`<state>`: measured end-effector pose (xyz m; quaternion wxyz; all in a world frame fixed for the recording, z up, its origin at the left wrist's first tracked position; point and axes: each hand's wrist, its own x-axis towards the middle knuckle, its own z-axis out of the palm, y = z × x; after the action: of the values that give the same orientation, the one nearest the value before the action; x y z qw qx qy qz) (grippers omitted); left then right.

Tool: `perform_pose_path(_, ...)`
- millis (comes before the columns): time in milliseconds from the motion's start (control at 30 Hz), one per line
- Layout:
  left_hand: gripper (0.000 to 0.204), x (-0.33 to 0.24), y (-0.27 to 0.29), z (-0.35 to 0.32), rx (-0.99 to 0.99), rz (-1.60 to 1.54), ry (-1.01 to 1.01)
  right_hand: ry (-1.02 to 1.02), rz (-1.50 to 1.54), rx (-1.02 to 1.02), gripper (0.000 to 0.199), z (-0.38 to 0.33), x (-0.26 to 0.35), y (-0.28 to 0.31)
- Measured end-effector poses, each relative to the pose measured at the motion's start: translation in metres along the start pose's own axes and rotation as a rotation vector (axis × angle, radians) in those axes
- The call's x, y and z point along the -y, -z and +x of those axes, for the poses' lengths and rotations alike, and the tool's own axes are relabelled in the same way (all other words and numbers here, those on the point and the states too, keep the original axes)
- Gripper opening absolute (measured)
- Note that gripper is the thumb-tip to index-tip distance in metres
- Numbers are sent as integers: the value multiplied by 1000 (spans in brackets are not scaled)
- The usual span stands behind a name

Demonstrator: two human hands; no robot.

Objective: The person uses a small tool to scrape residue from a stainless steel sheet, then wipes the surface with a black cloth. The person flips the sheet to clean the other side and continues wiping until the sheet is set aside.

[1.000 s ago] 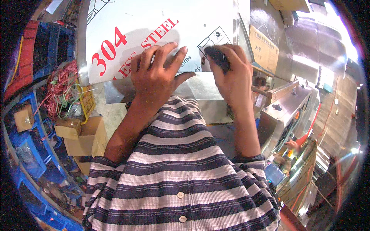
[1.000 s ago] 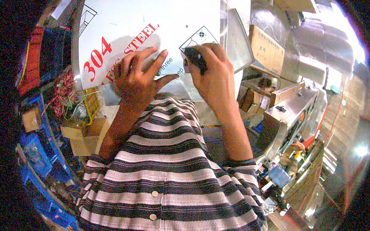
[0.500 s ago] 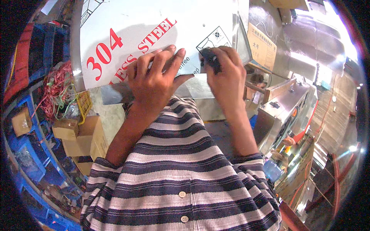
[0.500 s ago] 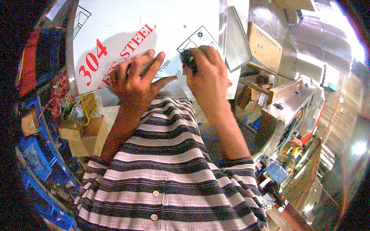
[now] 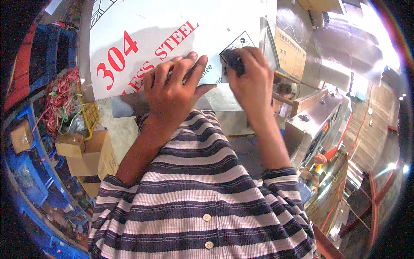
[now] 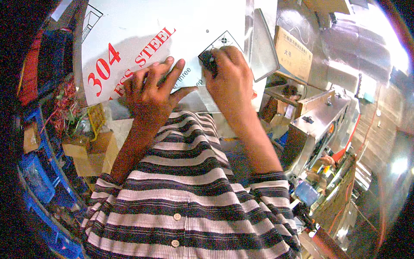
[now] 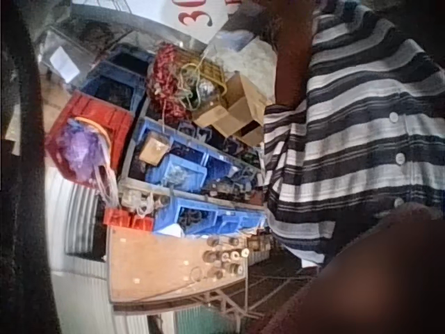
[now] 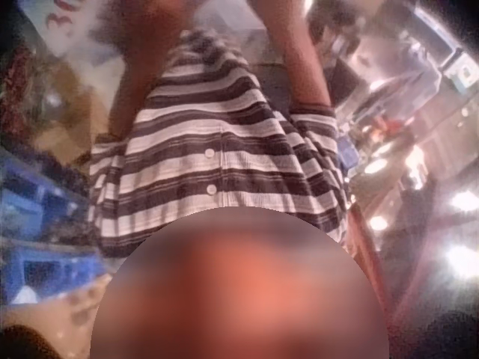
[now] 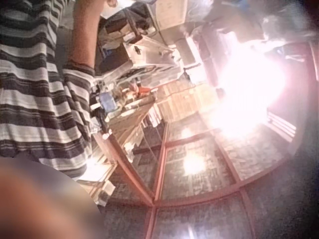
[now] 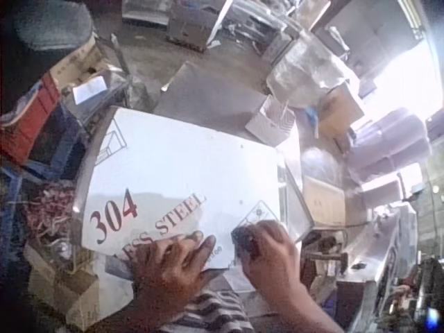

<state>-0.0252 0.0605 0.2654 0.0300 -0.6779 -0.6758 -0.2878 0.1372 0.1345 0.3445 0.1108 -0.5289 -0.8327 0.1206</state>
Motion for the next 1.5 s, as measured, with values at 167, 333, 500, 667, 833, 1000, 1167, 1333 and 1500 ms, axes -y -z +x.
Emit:
perform_pose_path(167, 53, -2, 1, 1, 35, -34, 19, -31, 15, 37, 28, -12, -4, 4)
perform_pose_path(333, 53, -1, 1, 2, 39, -48, 15, 70, -11, 35, 33, -31, 1, 1)
perform_pose_path(500, 53, -4, 1, 2, 57, -42, 17, 62, -91, 132, 28, -13, 4, 7)
perform_pose_path(667, 51, -2, -2, 5, 25, -54, 18, 40, -159, 205, 20, 4, 2, 15)
perform_pose_path(833, 49, -2, -6, 1, 24, -117, 27, 11, -205, 263, 16, -1, 6, 17)
perform_pose_path(1000, 48, 1, -4, 1, 37, -112, 45, 128, -221, 225, 15, -12, 12, 10)
perform_pose_path(1167, 47, 1, -6, 0, -7, -113, 28, -31, -390, 302, 20, 13, 2, 20)
perform_pose_path(1333, 47, 0, -7, 1, 5, -100, 17, 37, -332, 326, 16, 4, 8, 23)
perform_pose_path(1500, 47, 1, -11, -1, -6, -112, 25, -10, -316, 342, 17, 1, 14, 20)
